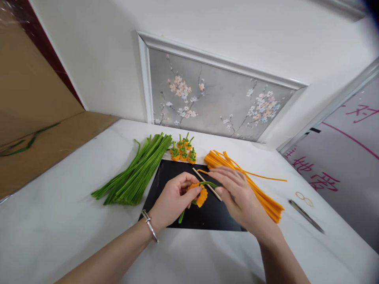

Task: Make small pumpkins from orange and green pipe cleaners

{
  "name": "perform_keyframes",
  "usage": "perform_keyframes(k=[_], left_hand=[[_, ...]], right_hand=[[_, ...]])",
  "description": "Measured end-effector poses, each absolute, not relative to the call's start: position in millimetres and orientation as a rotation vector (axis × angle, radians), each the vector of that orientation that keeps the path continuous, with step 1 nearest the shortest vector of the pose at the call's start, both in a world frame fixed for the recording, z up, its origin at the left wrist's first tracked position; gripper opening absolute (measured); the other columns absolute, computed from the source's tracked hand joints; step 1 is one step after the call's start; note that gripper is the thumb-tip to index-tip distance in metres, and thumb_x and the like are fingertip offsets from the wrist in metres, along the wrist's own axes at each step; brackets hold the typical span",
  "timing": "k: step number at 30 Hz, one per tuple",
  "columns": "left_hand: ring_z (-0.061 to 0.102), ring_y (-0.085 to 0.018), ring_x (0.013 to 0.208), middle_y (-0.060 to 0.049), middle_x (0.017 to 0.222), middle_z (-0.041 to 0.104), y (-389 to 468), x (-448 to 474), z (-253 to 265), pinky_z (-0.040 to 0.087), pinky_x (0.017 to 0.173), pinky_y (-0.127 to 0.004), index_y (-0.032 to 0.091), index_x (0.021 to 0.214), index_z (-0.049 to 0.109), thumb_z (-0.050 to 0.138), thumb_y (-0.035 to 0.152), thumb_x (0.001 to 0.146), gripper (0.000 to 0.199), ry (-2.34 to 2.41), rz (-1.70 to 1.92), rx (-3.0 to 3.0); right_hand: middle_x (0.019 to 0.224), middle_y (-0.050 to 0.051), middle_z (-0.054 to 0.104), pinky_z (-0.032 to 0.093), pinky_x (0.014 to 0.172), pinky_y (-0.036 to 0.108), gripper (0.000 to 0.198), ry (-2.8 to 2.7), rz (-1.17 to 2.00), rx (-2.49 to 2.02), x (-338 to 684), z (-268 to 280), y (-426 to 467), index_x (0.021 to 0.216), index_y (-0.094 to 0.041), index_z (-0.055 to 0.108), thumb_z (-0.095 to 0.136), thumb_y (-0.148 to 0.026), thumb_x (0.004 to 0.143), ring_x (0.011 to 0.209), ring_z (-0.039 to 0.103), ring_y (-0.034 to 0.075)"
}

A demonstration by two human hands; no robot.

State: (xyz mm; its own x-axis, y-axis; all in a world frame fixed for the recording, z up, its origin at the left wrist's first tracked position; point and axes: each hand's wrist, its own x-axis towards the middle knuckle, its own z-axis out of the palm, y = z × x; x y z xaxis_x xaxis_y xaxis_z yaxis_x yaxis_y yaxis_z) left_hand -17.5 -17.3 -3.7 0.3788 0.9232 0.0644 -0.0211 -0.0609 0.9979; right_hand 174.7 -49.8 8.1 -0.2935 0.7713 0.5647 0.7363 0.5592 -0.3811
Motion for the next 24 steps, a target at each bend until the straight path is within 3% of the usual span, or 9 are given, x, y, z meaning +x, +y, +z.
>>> perform_keyframes(k=[4, 7, 10, 15, 24], left_hand=[[0.053, -0.009, 0.057, 0.001, 0.073, 0.062, -21.5, -17.4, -1.7, 0.045, 0.054, -0.019, 0.018, 0.086, 0.061, 0.066, 0.024, 0.079, 0.01, 0.825, 0.942, 1.494], [0.059, -0.015, 0.073, -0.002, 0.089, 0.065, -25.0, -19.1, 0.4, 0.049, 0.065, -0.023, 0.021, 0.102, 0.063, 0.08, 0.024, 0.064, 0.042, 0.82, 0.908, 1.626], [0.061, -0.021, 0.084, -0.005, 0.109, 0.065, -26.2, -21.6, -0.9, 0.051, 0.073, -0.028, 0.026, 0.115, 0.063, 0.084, 0.022, 0.057, 0.062, 0.857, 0.928, 1.796], [0.06, -0.024, 0.107, -0.006, 0.118, 0.065, -23.8, -23.7, -5.7, 0.044, 0.097, -0.031, 0.028, 0.119, 0.064, 0.073, 0.016, 0.072, 0.049, 0.815, 1.039, 1.955], [0.066, -0.021, 0.101, -0.005, 0.113, 0.071, -19.9, -26.2, -1.4, 0.049, 0.093, -0.029, 0.027, 0.116, 0.068, 0.062, 0.011, 0.081, 0.039, 0.749, 1.059, 2.045]], right_hand=[[0.09, 0.005, 0.071, 0.054, 0.072, 0.034, 0.019, -2.012, 0.291, -1.271, 166.0, 3.0, -51.6, 0.104, -0.022, 0.064, 0.049, -0.024, 0.093, 0.079, 0.067, 0.019], [0.074, 0.001, 0.067, 0.049, 0.059, 0.026, 0.017, -1.951, 0.305, -1.319, 163.8, 2.7, -50.3, 0.087, -0.02, 0.065, 0.049, -0.02, 0.091, 0.063, 0.062, 0.015], [0.066, 0.0, 0.062, 0.043, 0.053, 0.023, 0.019, -1.92, 0.317, -1.359, 162.8, 6.8, -50.9, 0.079, -0.019, 0.062, 0.047, -0.019, 0.09, 0.056, 0.056, 0.013], [0.061, -0.002, 0.056, 0.038, 0.05, 0.022, 0.02, -1.91, 0.39, -1.358, 161.8, 10.6, -54.1, 0.076, -0.019, 0.058, 0.045, -0.02, 0.091, 0.053, 0.051, 0.011], [0.063, -0.002, 0.055, 0.038, 0.052, 0.023, 0.021, -1.94, 0.588, -1.293, 172.9, 20.0, -57.5, 0.086, -0.02, 0.063, 0.044, -0.025, 0.094, 0.056, 0.048, 0.012]])
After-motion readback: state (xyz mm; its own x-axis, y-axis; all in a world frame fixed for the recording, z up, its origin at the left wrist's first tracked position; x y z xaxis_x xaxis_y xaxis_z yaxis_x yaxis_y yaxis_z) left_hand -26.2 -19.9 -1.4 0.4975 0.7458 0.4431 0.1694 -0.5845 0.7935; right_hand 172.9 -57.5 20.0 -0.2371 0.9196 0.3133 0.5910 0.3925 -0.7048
